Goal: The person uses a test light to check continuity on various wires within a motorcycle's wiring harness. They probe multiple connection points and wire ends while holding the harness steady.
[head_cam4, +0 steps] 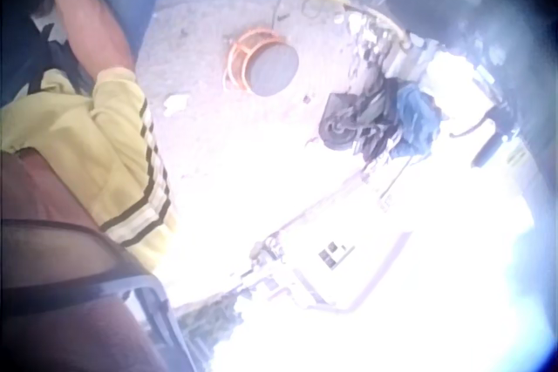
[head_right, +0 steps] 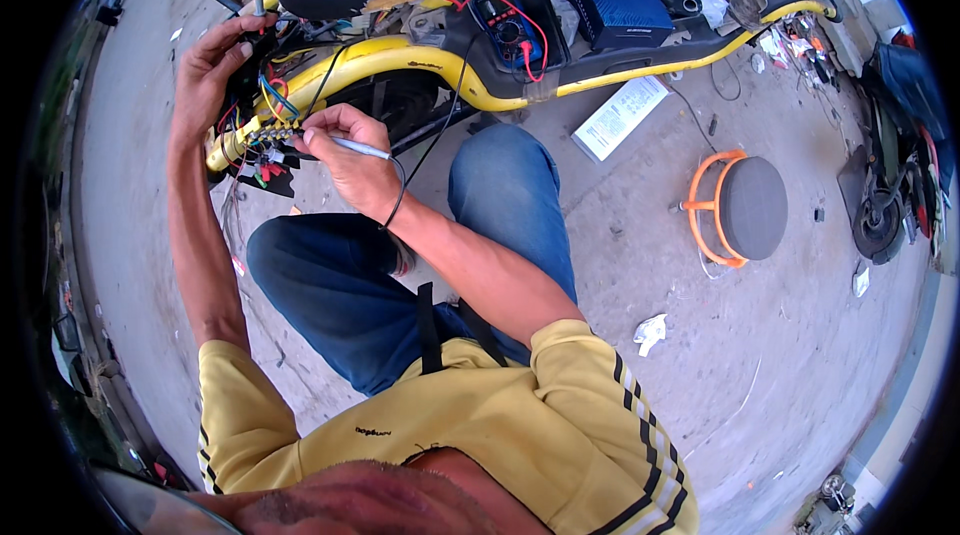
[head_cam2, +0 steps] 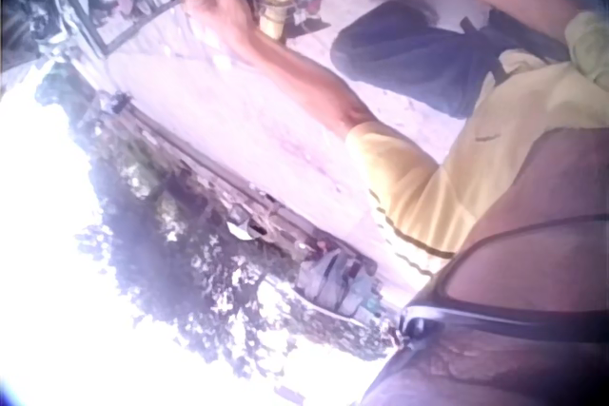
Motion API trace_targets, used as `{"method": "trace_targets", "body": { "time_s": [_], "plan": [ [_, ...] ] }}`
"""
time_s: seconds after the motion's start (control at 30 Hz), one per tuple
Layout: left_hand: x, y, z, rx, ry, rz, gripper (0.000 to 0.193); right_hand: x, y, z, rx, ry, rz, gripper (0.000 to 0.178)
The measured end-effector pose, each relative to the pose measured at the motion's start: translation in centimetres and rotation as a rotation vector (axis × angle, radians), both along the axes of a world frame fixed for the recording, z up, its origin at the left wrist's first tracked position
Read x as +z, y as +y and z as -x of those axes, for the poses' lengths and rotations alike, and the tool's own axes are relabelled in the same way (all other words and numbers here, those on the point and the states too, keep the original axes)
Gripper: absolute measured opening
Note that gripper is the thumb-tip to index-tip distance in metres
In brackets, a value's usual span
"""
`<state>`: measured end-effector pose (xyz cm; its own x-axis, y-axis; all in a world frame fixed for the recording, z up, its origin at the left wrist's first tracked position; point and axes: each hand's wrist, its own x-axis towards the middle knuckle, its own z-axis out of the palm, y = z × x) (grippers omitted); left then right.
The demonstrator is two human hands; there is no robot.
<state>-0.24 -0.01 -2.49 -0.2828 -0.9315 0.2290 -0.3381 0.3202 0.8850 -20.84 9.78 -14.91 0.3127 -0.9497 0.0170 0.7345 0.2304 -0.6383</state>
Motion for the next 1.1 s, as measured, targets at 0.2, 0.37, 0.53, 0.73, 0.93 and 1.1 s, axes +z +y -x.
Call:
{"method": "trace_targets", "body": {
  "time_s": [0.2,0.37,0.53,0.73,0.93,1.1],
  "plan": [
    [0.2,0.0,-0.2,0.020,-0.049,-0.011,0.038,-0.3,0.0,-0.1,0.008,0.016,0.014,0.015],
    [0.1,0.1,-0.1,0.007,-0.026,-0.012,0.039,-0.3,-0.1,0.0,0.011,0.053,0.020,0.015],
    [-0.2,0.0,-0.3,0.016,-0.018,-0.006,0.039,0.4,0.1,0.3,-0.003,0.011,0.014,0.013],
    [0.8,0.2,0.4,0.051,-0.172,0.069,0.035,0.7,0.0,0.4,-0.004,0.068,0.014,0.013],
    [1.1,0.6,0.1,0.058,-0.129,0.071,0.034,0.7,0.0,0.3,-0.001,0.082,0.038,0.014],
    [0.7,0.0,-0.1,-0.046,-0.127,0.185,0.034,0.6,-0.1,0.5,0.002,0.045,0.056,0.014]
  ]
}}
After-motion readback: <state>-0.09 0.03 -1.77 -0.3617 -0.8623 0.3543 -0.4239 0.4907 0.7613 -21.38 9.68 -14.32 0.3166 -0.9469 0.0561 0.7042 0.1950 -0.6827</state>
